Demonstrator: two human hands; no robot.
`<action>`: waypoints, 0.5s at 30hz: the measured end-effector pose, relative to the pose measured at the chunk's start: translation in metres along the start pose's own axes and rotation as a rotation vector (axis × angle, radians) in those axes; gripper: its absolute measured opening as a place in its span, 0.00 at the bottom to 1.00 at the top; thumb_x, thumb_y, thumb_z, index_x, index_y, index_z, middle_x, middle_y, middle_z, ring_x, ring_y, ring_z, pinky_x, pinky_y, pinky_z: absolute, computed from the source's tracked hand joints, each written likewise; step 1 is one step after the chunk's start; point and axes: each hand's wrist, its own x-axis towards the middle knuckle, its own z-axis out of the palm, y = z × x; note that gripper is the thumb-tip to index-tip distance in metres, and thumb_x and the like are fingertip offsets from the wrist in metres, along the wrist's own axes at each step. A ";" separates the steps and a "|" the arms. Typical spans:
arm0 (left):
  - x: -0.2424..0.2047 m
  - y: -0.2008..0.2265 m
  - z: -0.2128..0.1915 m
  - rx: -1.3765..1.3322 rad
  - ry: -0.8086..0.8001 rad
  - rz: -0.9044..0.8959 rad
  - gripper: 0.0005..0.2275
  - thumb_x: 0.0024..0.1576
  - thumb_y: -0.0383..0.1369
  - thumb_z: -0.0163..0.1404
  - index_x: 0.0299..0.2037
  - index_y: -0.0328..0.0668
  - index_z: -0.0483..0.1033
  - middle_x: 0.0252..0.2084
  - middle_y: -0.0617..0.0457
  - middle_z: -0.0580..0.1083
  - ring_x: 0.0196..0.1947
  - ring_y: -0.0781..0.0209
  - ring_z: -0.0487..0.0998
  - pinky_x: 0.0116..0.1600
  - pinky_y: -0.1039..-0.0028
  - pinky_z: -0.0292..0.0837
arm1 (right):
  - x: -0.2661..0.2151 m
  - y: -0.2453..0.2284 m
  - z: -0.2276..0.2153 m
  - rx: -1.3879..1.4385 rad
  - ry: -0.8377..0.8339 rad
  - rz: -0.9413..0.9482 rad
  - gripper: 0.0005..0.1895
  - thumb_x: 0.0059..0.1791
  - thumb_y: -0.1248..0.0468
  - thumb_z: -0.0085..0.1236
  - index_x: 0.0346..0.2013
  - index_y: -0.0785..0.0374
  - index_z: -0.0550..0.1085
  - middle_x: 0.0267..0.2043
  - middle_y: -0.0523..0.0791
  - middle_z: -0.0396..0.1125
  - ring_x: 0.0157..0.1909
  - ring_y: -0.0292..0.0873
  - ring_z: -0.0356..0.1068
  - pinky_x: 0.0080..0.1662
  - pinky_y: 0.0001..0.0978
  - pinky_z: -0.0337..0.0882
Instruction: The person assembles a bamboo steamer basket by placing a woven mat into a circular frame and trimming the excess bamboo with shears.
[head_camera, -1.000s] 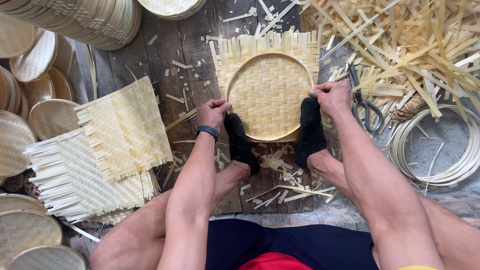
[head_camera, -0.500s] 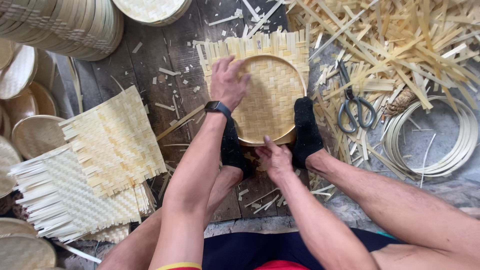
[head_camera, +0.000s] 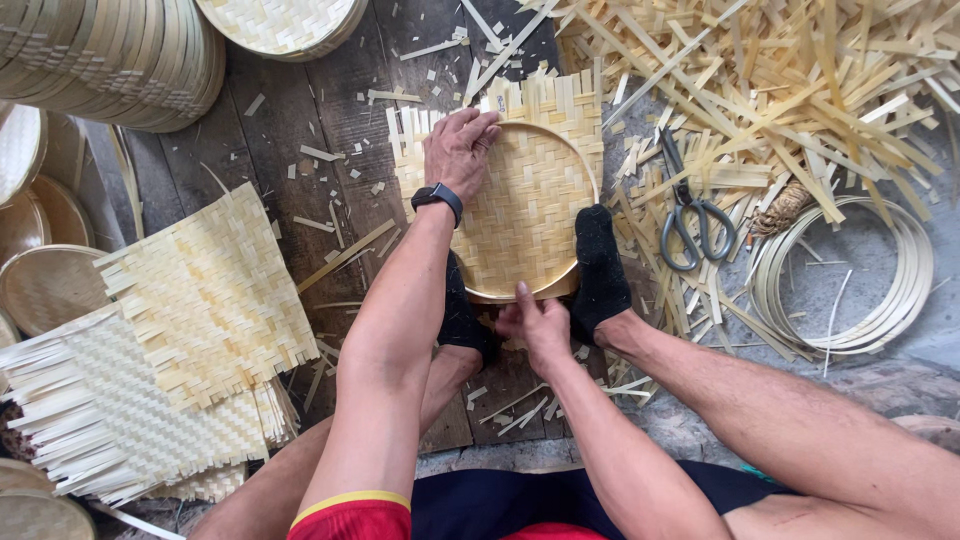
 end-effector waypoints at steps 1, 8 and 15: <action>0.001 0.003 -0.002 -0.017 -0.020 -0.043 0.12 0.62 0.47 0.51 0.51 0.61 0.82 0.53 0.57 0.77 0.57 0.54 0.73 0.61 0.62 0.66 | -0.010 -0.006 0.001 -0.413 0.046 0.010 0.28 0.53 0.47 0.59 0.51 0.71 0.73 0.47 0.54 0.71 0.51 0.55 0.73 0.56 0.56 0.74; 0.012 0.013 -0.021 -0.067 -0.093 -0.151 0.08 0.59 0.45 0.53 0.44 0.66 0.85 0.42 0.64 0.77 0.45 0.61 0.75 0.50 0.69 0.72 | -0.008 -0.063 0.024 -1.721 -0.126 -1.325 0.47 0.41 0.35 0.56 0.62 0.68 0.67 0.67 0.56 0.58 0.71 0.56 0.56 0.68 0.55 0.55; 0.014 0.016 -0.025 -0.095 -0.098 -0.191 0.07 0.60 0.45 0.54 0.42 0.68 0.85 0.37 0.63 0.75 0.41 0.61 0.75 0.46 0.68 0.73 | 0.045 -0.075 0.019 -1.913 -0.278 -1.633 0.52 0.48 0.31 0.51 0.69 0.71 0.61 0.71 0.60 0.51 0.75 0.63 0.46 0.70 0.69 0.47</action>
